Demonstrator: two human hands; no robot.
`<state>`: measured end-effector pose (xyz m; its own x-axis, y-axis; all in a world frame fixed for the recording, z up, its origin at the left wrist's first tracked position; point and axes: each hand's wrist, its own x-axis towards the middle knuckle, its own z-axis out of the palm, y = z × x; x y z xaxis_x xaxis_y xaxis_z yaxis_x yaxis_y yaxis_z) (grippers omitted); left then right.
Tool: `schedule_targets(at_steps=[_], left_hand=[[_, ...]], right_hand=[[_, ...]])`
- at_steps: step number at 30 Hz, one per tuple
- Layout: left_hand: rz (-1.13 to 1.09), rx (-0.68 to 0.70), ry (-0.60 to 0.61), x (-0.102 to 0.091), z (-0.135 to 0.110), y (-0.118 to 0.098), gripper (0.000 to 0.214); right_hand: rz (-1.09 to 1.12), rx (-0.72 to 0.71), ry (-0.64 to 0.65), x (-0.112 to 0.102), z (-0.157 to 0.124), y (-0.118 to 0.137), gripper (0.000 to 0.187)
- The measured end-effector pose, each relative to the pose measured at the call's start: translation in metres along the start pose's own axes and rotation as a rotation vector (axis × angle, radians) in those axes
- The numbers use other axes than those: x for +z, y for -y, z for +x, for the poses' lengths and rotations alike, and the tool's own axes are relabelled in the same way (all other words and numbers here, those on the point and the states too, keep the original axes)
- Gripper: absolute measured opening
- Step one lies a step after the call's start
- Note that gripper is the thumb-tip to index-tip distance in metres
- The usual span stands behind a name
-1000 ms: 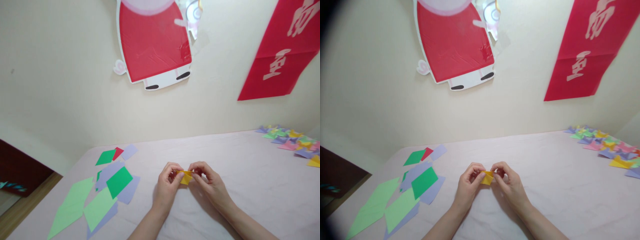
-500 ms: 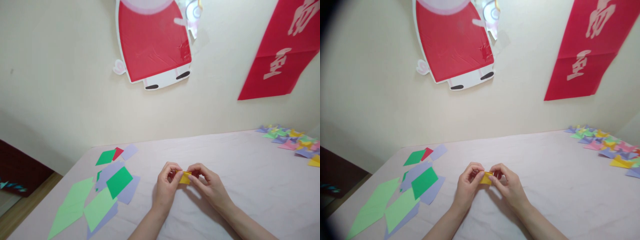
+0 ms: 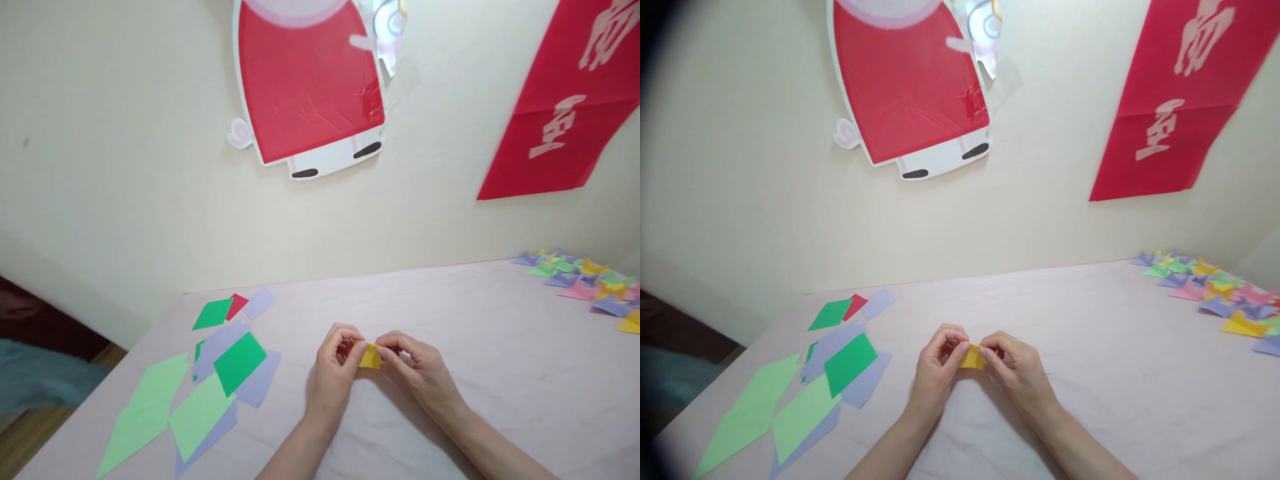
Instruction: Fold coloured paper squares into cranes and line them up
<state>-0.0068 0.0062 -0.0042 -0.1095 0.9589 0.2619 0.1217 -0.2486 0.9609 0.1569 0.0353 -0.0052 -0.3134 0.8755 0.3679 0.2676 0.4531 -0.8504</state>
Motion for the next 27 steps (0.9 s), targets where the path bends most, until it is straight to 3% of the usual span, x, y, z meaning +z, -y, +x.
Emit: schedule_targets(at_steps=[10,24,27], left_hand=[[0.014,0.033,0.006,-0.0018,0.0012,-0.0018,0.006],[0.079,0.054,-0.04,-0.0038,0.0018,-0.0051,0.006],[0.106,0.035,-0.106,-0.0016,-0.0002,-0.0063,0.007]], right_hand=[[0.019,0.009,-0.05,-0.0017,0.0,-0.0005,0.021],[0.002,-0.095,-0.081,-0.0023,0.0001,-0.0004,0.016],[-0.022,-0.138,-0.12,-0.0029,0.0011,-0.0018,0.014]])
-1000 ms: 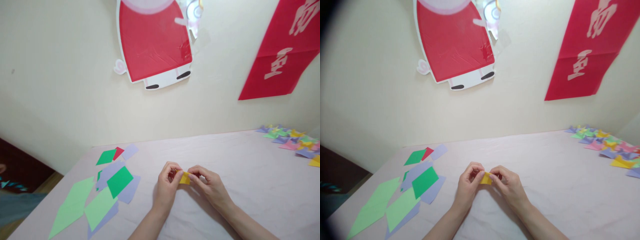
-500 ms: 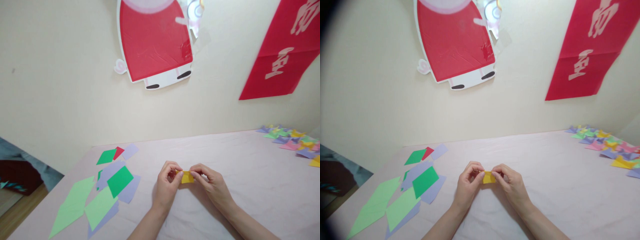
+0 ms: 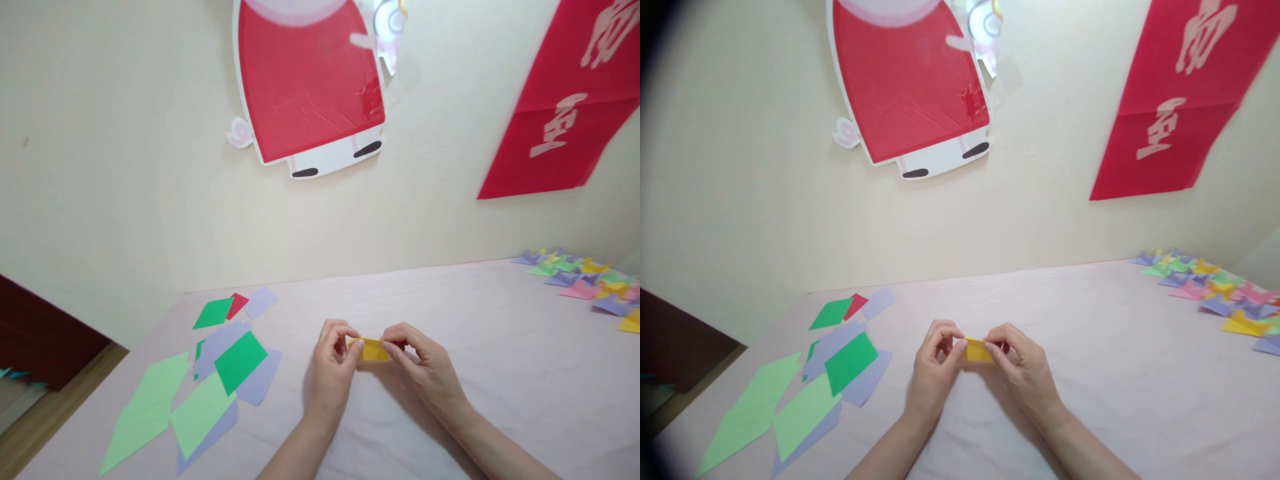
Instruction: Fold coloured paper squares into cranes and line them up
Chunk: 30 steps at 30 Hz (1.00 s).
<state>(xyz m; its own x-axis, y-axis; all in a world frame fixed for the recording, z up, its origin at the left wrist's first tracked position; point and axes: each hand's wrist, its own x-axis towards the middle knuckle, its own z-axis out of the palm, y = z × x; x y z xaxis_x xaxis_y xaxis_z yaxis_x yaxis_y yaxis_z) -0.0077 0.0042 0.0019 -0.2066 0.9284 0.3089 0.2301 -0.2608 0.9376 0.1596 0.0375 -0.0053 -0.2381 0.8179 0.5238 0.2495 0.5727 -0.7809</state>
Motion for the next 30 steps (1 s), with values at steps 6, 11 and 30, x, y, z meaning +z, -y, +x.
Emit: schedule_targets(at_steps=[6,11,30], left_hand=[[-0.121,-0.263,0.111,0.017,-0.015,-0.007,0.026],[-0.193,-0.394,0.072,0.02,-0.013,-0.001,0.033],[0.226,0.078,0.179,0.002,-0.005,-0.003,0.014]], right_hand=[[-0.182,-0.217,-0.048,-0.002,0.001,0.004,0.01],[-0.366,-0.348,0.009,-0.001,-0.001,0.01,0.011],[-0.387,-0.193,-0.011,0.0,-0.004,0.002,0.009]])
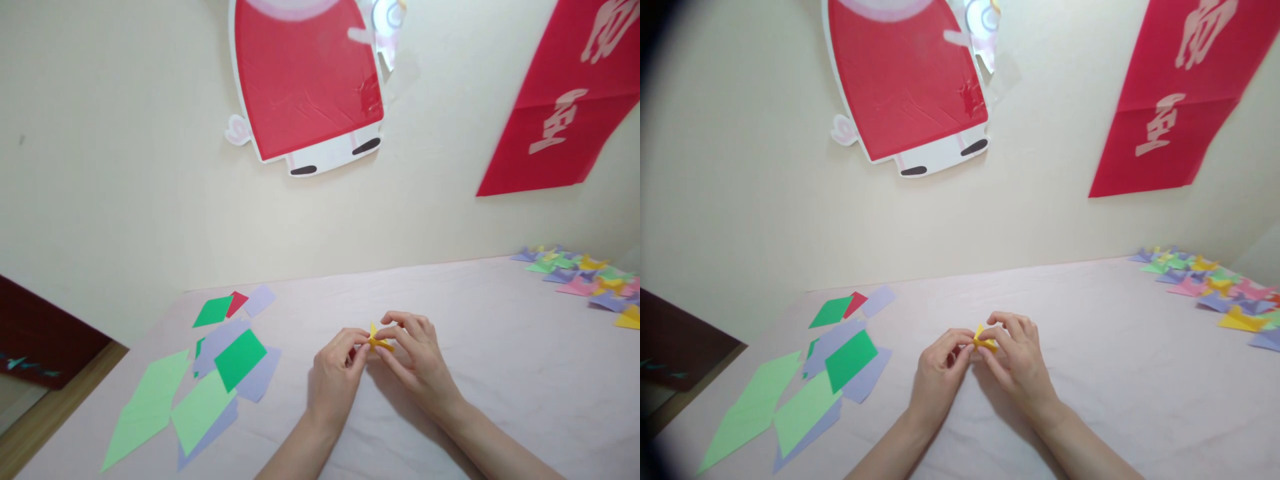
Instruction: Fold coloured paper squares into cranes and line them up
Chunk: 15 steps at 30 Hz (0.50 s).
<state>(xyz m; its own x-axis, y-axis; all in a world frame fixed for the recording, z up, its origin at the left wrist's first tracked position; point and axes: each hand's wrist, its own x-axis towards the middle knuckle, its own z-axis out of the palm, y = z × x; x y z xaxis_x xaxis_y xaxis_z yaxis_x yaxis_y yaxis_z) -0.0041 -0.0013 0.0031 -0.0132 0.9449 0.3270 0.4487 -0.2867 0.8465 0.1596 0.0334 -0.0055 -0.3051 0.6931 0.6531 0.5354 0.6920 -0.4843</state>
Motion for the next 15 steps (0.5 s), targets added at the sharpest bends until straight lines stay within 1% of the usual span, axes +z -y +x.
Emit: schedule_targets(at_steps=[3,6,9,11,15], left_hand=[[-0.069,-0.063,0.025,0.002,0.0,0.003,0.013],[-0.195,-0.119,0.047,0.003,0.001,0.009,0.012],[-0.275,-0.154,0.055,0.004,0.002,0.014,0.012],[-0.271,-0.168,0.063,0.004,0.003,0.015,0.013],[-0.235,-0.198,0.07,0.004,0.003,0.014,0.015]], right_hand=[[0.157,0.088,0.071,0.001,0.002,-0.001,0.009],[0.374,0.212,0.147,0.002,0.003,-0.003,0.015],[0.532,0.308,0.183,0.001,0.005,-0.005,0.019],[0.565,0.332,0.178,0.001,0.005,-0.004,0.021],[0.554,0.333,0.178,0.0,0.006,-0.002,0.021]])
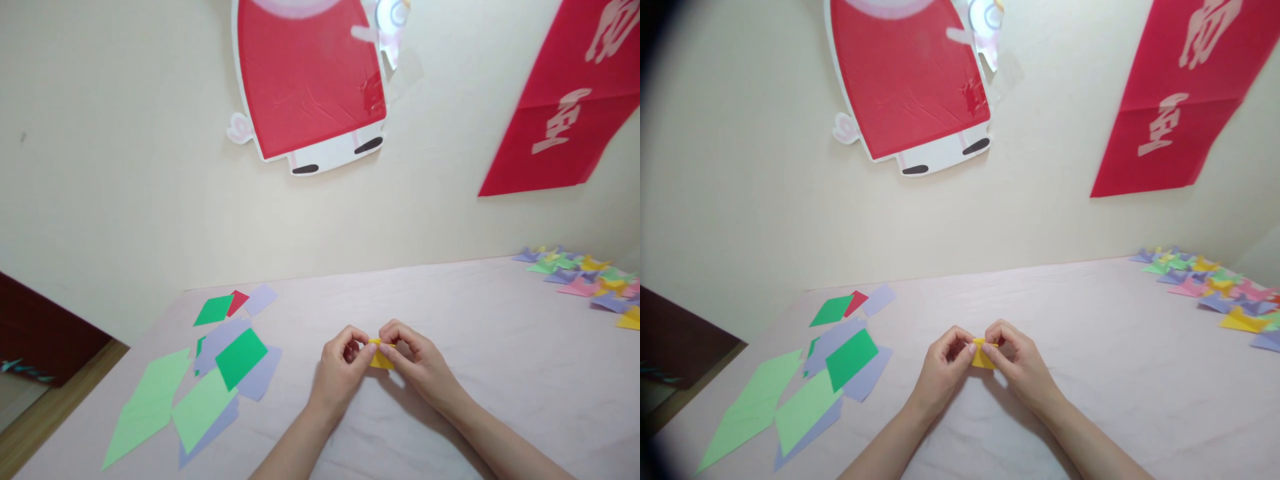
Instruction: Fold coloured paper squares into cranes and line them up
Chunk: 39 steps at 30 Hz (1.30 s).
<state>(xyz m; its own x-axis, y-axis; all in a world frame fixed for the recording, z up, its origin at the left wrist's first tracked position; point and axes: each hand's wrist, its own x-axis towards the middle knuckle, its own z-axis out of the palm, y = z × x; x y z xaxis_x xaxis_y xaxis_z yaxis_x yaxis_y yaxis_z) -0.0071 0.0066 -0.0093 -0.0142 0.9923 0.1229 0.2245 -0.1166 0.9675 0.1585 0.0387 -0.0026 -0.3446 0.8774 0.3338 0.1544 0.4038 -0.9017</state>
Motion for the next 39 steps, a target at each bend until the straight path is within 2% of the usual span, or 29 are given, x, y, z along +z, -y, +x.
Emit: schedule_targets(at_steps=[9,14,20,25,32,36,39], left_hand=[[0.141,0.091,-0.061,-0.002,-0.001,-0.002,0.02],[0.223,0.152,-0.097,-0.001,-0.003,-0.007,0.018],[0.12,0.04,-0.079,0.007,-0.004,-0.005,0.017],[0.067,-0.02,-0.086,0.008,-0.003,0.001,0.021],[0.22,0.066,-0.058,0.008,-0.003,-0.006,0.013],[0.243,0.059,-0.039,0.008,-0.003,-0.009,0.01],[0.23,0.022,-0.011,0.007,-0.002,-0.006,0.016]], right_hand=[[-0.041,0.042,-0.002,0.003,-0.002,-0.003,0.016],[-0.018,0.133,0.07,0.004,-0.003,-0.003,0.026],[0.119,0.246,0.019,0.002,-0.002,0.0,0.03],[0.15,0.265,0.04,0.0,0.0,-0.001,0.03],[0.048,0.116,0.002,0.003,-0.001,0.0,0.021],[0.164,0.19,-0.023,0.002,-0.001,-0.004,0.022],[0.252,0.234,-0.083,0.001,0.0,-0.009,0.026]])
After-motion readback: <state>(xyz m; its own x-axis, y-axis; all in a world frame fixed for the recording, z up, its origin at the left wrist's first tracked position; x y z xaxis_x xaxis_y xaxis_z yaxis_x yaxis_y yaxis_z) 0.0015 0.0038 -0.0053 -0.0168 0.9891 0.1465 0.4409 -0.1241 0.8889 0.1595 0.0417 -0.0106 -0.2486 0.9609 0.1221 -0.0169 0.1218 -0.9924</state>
